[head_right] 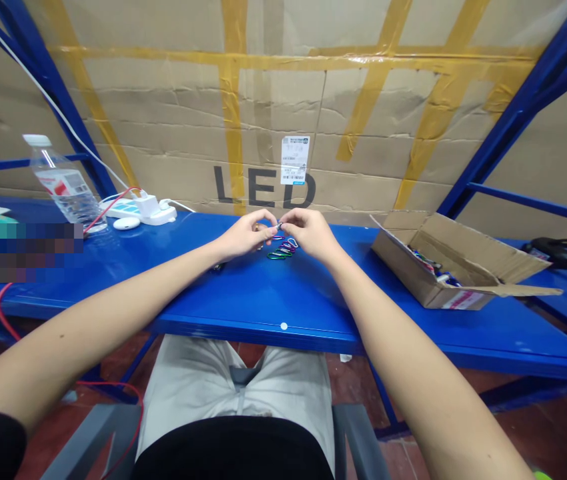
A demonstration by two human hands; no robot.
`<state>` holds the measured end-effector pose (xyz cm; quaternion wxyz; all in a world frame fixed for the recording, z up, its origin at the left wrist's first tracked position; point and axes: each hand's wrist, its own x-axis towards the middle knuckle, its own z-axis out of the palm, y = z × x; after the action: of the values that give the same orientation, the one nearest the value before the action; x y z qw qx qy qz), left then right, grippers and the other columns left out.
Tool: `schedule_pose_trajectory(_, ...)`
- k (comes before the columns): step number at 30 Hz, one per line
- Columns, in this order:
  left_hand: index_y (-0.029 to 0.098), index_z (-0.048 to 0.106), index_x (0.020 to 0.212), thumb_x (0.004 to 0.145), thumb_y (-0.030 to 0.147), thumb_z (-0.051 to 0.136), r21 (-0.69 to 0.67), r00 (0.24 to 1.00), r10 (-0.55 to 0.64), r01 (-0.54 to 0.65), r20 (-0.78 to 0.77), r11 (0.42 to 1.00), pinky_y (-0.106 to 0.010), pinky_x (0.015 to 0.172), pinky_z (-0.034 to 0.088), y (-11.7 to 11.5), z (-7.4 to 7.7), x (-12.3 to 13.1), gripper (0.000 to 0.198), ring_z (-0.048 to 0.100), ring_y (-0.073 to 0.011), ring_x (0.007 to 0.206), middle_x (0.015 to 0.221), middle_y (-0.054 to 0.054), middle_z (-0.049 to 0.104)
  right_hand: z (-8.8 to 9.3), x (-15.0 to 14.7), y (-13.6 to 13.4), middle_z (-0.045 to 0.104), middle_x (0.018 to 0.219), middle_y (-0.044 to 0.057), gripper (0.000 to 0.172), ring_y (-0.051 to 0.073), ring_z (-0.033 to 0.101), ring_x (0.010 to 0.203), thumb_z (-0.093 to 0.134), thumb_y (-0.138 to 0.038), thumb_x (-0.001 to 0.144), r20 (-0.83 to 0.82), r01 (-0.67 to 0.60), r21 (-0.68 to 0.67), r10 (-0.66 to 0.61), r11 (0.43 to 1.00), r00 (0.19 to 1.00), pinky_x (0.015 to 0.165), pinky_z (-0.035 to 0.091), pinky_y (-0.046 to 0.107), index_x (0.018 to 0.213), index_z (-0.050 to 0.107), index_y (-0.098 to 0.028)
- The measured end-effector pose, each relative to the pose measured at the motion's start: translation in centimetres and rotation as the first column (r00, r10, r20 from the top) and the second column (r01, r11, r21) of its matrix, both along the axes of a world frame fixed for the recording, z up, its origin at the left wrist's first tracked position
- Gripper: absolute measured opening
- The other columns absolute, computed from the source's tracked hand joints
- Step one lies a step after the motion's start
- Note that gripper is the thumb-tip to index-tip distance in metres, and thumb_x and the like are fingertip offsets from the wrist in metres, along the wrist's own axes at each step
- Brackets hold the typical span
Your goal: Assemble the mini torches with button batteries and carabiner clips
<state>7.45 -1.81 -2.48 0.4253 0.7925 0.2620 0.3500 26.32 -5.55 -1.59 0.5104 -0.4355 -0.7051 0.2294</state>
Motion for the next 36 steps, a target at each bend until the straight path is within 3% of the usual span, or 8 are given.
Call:
schedule_pose_trajectory(3, 0.018, 0.053, 0.089, 0.096, 0.033, 0.054, 0.086, 0.998, 0.040, -0.036, -0.040, 0.996, -0.023, 0.054, 0.035, 0.3, -0.1, -0.1, 0.016, 0.044, -0.0095, 0.052, 0.061, 0.005, 0.050, -0.1, 0.1, 0.0, 0.067, 0.069, 0.003, 0.015, 0.016, 0.058, 0.066, 0.071, -0.030, 0.072, 0.080, 0.005, 0.007, -0.006, 1.000, 0.997, 0.063, 0.045, 0.031, 0.077, 0.069, -0.017)
schedule_pose_trajectory(7, 0.018, 0.052, 0.073, 0.100, 0.029, 0.038, 0.212, 0.980, 0.098, -0.060, -0.174, 0.975, -0.028, 0.064, 0.039, 0.7, -0.1, -0.2, 0.032, 0.050, -0.0135, 0.063, 0.067, 0.000, 0.053, -0.5, 0.3, 0.1, 0.066, 0.068, 0.003, 0.010, 0.017, 0.057, 0.065, 0.068, -0.028, 0.075, 0.192, 0.041, 0.022, -0.044, 0.999, 0.980, 0.063, 0.043, 0.030, 0.078, 0.069, -0.018)
schedule_pose_trajectory(12, 0.018, 0.052, 0.069, 0.097, 0.029, 0.041, 0.366, 0.940, 0.190, -0.077, -0.284, 0.927, -0.031, 0.069, 0.038, 0.6, 0.2, -0.4, 0.032, 0.053, -0.0169, 0.069, 0.069, -0.002, 0.058, -0.6, 0.6, 0.0, 0.068, 0.068, 0.003, 0.015, 0.017, 0.057, 0.066, 0.060, -0.024, 0.082, 0.387, 0.049, 0.061, -0.069, 0.997, 0.919, 0.065, 0.041, 0.029, 0.081, 0.073, -0.018)
schedule_pose_trajectory(17, 0.020, 0.054, 0.089, 0.089, 0.025, 0.054, 0.288, 0.967, 0.084, -0.012, -0.240, 0.958, -0.029, 0.068, 0.040, 0.1, 0.0, -0.6, 0.006, 0.058, -0.0166, 0.071, 0.074, 0.000, 0.063, -0.4, 0.7, -0.4, 0.066, 0.066, 0.004, 0.022, 0.015, 0.053, 0.063, 0.052, -0.023, 0.087, 0.545, -0.019, 0.098, -0.037, 0.995, 0.838, 0.065, 0.037, 0.028, 0.077, 0.070, -0.016)
schedule_pose_trajectory(23, 0.020, 0.052, 0.087, 0.087, 0.024, 0.054, 0.370, 0.973, 0.076, 0.010, -0.219, 0.929, -0.028, 0.068, 0.040, 0.0, 0.1, -0.6, 0.005, 0.056, -0.0161, 0.074, 0.078, 0.000, 0.061, -0.2, 0.6, -0.9, 0.060, 0.059, 0.002, 0.024, 0.014, 0.046, 0.059, 0.050, -0.025, 0.088, 0.595, -0.053, 0.080, -0.005, 0.995, 0.804, 0.062, 0.034, 0.027, 0.070, 0.065, -0.017)
schedule_pose_trajectory(27, 0.018, 0.055, 0.075, 0.095, 0.029, 0.039, 0.319, 0.927, 0.127, -0.008, -0.353, 0.948, -0.031, 0.068, 0.040, 0.7, 0.2, -0.5, 0.027, 0.056, -0.0177, 0.071, 0.073, -0.003, 0.061, -0.2, 0.6, -0.9, 0.061, 0.062, 0.002, 0.023, 0.014, 0.046, 0.060, 0.051, -0.025, 0.088, 0.592, -0.058, 0.111, -0.019, 0.992, 0.805, 0.063, 0.034, 0.027, 0.072, 0.066, -0.017)
schedule_pose_trajectory(30, 0.018, 0.056, 0.068, 0.096, 0.032, 0.039, 0.343, 0.901, 0.138, 0.012, -0.411, 0.939, -0.031, 0.069, 0.040, 1.1, 0.1, -0.5, 0.035, 0.057, -0.0187, 0.071, 0.072, -0.004, 0.064, -0.3, 0.5, -0.9, 0.062, 0.064, 0.003, 0.023, 0.014, 0.046, 0.060, 0.051, -0.023, 0.087, 0.601, -0.065, 0.111, -0.015, 0.992, 0.799, 0.063, 0.034, 0.027, 0.071, 0.066, -0.017)
schedule_pose_trajectory(36, 0.017, 0.063, 0.080, 0.089, 0.030, 0.054, 0.311, 0.933, 0.101, 0.011, -0.344, 0.950, -0.028, 0.067, 0.042, 0.3, 0.2, -0.7, 0.018, 0.061, -0.0170, 0.073, 0.079, -0.004, 0.070, -0.5, 0.4, -0.9, 0.057, 0.055, 0.001, 0.025, 0.013, 0.043, 0.058, 0.052, -0.023, 0.084, 0.593, -0.050, 0.090, -0.013, 0.995, 0.805, 0.059, 0.030, 0.027, 0.063, 0.062, -0.016)
